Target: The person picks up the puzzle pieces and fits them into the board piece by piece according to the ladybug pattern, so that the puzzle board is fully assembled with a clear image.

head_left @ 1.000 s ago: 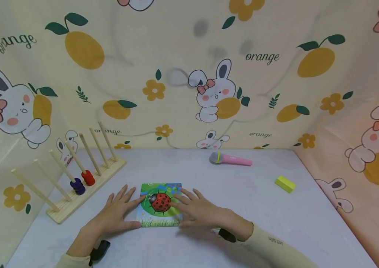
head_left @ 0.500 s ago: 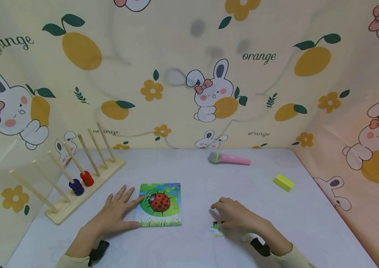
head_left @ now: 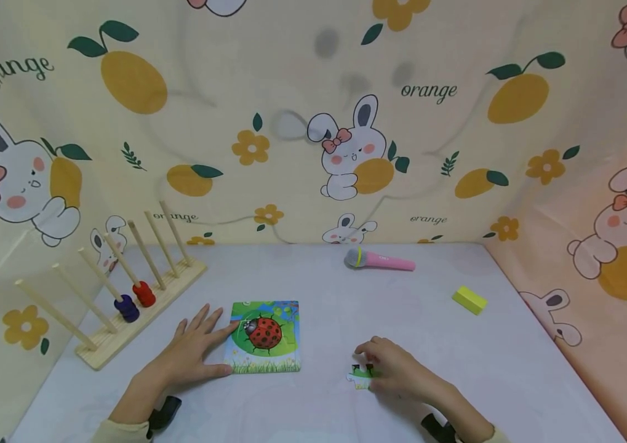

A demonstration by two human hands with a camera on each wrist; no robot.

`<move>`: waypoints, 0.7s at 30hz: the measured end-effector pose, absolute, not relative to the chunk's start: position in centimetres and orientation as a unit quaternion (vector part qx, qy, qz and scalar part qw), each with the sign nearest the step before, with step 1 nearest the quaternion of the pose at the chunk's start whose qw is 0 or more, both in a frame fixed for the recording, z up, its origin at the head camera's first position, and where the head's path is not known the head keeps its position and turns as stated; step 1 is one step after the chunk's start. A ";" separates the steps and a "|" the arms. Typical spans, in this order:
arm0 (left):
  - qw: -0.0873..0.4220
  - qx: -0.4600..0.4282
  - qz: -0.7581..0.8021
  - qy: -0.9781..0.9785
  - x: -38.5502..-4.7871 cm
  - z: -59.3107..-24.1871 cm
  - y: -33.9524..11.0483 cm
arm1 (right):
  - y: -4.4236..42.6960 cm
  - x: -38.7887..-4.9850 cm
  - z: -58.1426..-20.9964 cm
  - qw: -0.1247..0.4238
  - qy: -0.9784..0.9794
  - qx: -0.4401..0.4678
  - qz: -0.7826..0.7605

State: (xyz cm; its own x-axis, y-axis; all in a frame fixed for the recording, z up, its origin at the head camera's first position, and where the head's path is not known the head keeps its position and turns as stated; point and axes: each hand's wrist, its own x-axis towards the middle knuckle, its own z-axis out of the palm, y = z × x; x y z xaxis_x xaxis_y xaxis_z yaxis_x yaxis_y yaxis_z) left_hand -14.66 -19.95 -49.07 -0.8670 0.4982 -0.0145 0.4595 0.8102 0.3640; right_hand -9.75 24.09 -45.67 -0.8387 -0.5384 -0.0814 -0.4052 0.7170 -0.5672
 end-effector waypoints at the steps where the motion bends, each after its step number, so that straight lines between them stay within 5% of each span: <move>1: 0.055 0.251 0.176 0.950 -14.7 -49.1 -19.9 | 24.0 -9.7 -45.7 0.117 0.920 -0.257 -0.272; 21: 0.055 0.251 0.178 0.950 -14.7 -49.2 -20.0 | 23.5 -9.6 -45.8 0.107 0.926 -0.263 -0.248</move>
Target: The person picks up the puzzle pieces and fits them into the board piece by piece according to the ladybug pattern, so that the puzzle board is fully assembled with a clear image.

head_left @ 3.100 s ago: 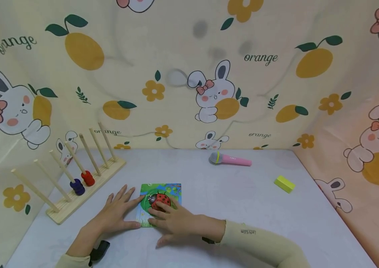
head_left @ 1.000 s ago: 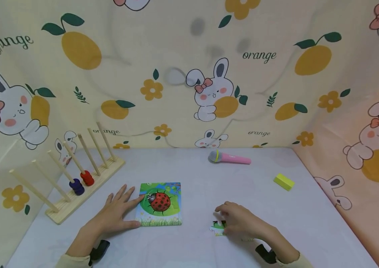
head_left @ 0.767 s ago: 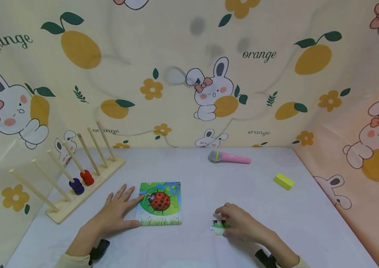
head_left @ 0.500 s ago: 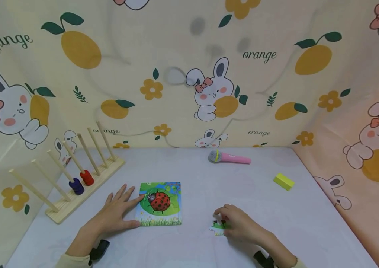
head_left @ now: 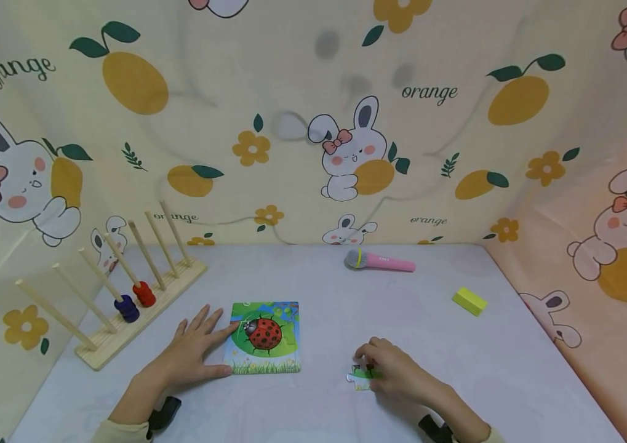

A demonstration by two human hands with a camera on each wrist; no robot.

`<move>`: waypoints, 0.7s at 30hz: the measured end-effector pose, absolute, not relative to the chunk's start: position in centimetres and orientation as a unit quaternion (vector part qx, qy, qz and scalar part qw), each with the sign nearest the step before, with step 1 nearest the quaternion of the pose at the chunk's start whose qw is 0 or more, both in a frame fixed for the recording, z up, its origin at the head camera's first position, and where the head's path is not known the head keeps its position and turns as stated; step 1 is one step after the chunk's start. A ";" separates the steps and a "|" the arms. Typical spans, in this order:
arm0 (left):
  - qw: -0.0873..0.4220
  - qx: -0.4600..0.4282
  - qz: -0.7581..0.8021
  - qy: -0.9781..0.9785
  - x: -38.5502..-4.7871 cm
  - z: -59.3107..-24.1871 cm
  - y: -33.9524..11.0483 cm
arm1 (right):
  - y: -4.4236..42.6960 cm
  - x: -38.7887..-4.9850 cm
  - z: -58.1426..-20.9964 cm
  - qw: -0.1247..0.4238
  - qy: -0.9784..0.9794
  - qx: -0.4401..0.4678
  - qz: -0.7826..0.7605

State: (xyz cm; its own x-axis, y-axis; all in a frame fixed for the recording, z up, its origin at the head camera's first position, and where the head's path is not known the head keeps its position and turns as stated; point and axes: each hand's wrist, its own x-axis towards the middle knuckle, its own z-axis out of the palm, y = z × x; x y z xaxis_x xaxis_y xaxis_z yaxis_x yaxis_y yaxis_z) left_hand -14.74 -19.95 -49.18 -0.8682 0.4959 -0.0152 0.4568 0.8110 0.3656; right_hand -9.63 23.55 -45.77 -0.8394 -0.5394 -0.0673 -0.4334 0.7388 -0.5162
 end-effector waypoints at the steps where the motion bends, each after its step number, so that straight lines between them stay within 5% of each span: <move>1: 0.055 0.251 0.178 0.950 -14.7 -49.2 -20.0 | 23.5 -9.6 -45.8 0.107 0.927 -0.262 -0.247; 21: 0.057 0.248 0.177 0.951 -14.7 -49.1 -19.9 | 23.5 -9.4 -45.8 0.105 0.917 -0.265 -0.277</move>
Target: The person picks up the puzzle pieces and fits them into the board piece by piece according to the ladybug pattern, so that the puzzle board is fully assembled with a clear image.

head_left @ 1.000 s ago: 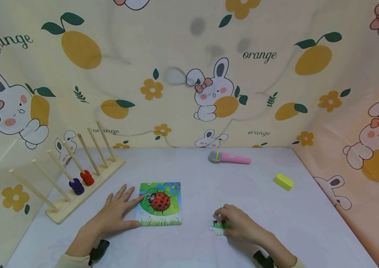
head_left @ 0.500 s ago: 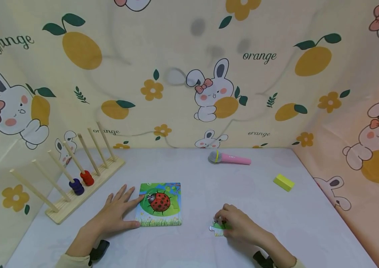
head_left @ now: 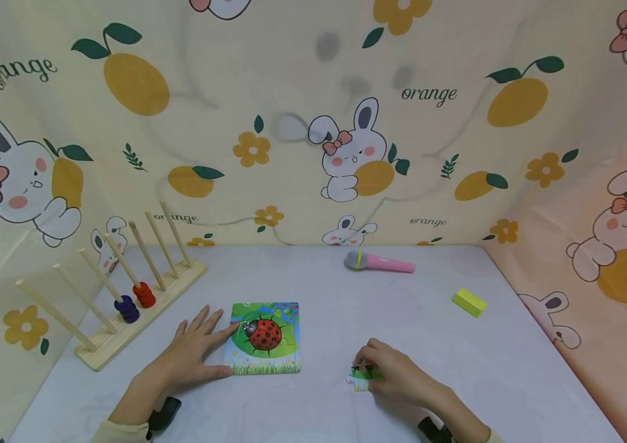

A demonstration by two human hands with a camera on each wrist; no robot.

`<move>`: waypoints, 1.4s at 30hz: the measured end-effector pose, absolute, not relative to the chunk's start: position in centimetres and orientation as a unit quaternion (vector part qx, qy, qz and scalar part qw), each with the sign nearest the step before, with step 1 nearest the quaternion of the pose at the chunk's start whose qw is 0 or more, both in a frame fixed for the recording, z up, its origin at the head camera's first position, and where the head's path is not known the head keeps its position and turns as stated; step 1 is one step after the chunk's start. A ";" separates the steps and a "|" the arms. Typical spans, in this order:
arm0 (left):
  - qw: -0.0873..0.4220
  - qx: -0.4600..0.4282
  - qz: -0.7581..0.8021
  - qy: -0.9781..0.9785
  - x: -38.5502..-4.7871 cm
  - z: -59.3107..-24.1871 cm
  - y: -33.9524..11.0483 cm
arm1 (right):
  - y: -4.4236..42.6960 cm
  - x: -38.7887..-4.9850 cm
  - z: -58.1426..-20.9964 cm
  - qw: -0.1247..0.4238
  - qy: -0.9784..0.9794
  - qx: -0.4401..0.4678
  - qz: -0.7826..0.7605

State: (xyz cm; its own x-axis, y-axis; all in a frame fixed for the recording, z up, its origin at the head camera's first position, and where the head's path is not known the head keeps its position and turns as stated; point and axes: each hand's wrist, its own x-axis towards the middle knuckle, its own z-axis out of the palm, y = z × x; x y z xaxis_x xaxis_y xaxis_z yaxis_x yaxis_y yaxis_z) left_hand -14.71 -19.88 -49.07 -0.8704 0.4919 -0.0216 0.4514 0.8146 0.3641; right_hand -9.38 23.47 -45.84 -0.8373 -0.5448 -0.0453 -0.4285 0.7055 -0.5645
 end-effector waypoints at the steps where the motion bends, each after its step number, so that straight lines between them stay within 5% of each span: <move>1: 0.058 0.248 0.178 0.951 -14.7 -49.1 -19.9 | 23.5 -9.4 -45.8 0.105 0.916 -0.267 -0.280; 27: 0.053 0.250 0.179 0.950 -14.6 -49.1 -19.8 | 22.7 -10.8 -45.1 0.154 0.894 -0.281 -0.312; 42: 0.066 0.246 0.186 0.949 -14.7 -49.0 -19.8 | 12.4 -14.9 -45.5 0.111 0.877 -0.364 -0.293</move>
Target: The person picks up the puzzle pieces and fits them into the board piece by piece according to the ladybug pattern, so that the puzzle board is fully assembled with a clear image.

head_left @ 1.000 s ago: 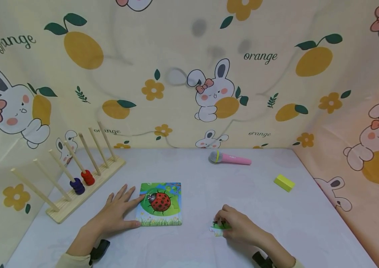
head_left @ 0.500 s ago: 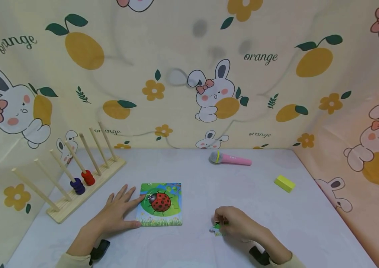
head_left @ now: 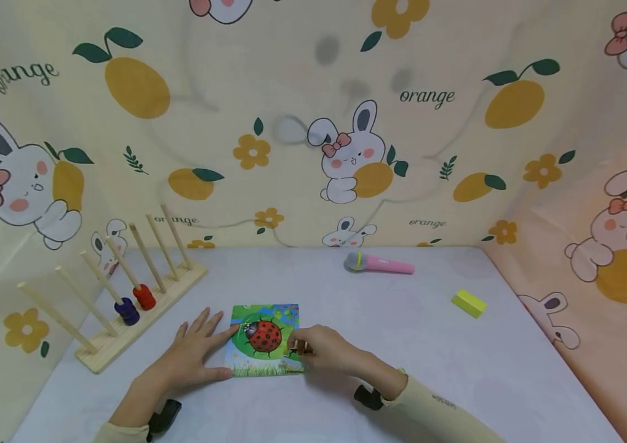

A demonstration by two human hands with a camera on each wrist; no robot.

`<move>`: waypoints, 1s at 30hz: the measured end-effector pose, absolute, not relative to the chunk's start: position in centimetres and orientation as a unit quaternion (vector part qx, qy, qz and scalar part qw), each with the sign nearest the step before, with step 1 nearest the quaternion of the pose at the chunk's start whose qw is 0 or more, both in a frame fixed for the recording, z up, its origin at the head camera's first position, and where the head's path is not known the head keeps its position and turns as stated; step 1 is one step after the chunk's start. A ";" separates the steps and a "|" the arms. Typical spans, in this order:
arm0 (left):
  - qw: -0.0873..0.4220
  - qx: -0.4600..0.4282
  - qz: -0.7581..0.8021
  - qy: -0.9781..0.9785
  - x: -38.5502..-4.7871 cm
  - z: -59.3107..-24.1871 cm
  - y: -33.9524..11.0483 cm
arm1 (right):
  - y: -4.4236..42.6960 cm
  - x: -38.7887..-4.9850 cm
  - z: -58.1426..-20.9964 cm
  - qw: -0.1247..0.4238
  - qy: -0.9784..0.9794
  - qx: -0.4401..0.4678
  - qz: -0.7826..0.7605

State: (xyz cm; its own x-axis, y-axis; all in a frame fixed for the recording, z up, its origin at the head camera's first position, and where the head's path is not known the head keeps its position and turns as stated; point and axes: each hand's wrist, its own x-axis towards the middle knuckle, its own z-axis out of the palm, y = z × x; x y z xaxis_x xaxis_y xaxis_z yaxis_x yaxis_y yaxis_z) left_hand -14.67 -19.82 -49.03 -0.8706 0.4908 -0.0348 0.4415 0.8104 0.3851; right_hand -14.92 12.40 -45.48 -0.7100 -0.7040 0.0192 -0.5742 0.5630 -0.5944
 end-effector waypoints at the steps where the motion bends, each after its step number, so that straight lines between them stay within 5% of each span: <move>1: 0.069 0.242 0.188 0.949 -14.6 -49.0 -19.8 | 11.7 -15.1 -45.6 0.105 0.878 -0.367 -0.287; 30: 0.056 0.251 0.192 0.947 -14.6 -49.1 -19.8 | 6.2 -15.5 -46.2 0.034 0.889 -0.408 -0.203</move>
